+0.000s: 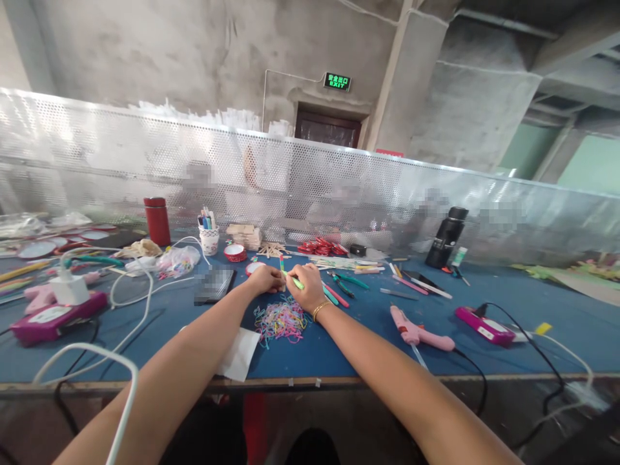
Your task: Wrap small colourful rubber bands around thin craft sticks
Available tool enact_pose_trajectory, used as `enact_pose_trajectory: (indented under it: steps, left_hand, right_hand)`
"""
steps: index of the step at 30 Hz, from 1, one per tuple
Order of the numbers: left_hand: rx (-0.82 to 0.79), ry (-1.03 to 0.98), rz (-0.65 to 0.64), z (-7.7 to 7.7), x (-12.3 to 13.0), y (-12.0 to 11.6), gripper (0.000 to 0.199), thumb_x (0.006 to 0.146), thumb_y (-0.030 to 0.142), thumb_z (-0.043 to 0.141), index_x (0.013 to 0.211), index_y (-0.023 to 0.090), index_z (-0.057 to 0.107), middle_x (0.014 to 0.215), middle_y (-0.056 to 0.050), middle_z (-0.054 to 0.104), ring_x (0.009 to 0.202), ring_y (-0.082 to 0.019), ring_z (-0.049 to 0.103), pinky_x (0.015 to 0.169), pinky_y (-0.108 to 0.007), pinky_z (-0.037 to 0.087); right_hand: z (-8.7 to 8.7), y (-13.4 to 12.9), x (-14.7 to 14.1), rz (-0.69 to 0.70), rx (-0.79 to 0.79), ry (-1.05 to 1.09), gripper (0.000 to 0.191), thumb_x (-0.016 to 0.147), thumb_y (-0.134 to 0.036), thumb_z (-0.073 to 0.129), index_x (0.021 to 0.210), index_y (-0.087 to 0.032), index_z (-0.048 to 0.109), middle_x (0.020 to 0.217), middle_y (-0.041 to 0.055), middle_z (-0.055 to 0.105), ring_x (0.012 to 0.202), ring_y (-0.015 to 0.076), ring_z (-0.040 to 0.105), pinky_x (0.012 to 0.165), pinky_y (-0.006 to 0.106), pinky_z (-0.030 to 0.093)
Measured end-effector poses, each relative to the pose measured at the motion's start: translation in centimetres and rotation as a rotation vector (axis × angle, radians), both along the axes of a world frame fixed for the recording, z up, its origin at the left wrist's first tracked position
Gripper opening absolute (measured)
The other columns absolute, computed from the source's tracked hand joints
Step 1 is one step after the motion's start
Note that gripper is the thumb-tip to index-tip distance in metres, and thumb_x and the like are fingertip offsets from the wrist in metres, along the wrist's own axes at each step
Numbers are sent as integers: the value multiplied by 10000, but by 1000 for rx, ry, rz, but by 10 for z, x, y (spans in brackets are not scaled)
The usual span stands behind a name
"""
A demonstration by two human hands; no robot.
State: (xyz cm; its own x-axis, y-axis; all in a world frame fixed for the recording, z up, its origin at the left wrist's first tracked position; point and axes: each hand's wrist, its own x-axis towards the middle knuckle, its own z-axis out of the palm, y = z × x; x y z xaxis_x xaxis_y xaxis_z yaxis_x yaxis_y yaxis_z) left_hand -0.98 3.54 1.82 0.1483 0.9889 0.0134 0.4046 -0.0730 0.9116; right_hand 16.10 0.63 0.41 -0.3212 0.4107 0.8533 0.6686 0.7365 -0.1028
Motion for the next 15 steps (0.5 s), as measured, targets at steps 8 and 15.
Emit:
enact_pose_trajectory:
  steps: [8, 15]
  left_hand:
    - [16, 8, -3, 0, 1, -1, 209, 621, 285, 798, 597, 151, 639, 603, -15, 668, 568, -107, 618, 505, -169, 480]
    - [29, 6, -19, -5, 0, 4, 212, 626, 299, 796, 607, 147, 649, 606, -18, 676, 556, -105, 615, 476, -158, 472]
  right_hand:
    - [1, -1, 1, -49, 5, 18, 123, 898, -270, 491, 802, -213, 544, 739, 6, 627, 752, 160, 553, 882, 323, 315]
    - [0, 1, 0, -52, 8, 24, 110, 887, -268, 515, 796, -211, 540, 723, -3, 617, 745, 157, 549, 876, 318, 314]
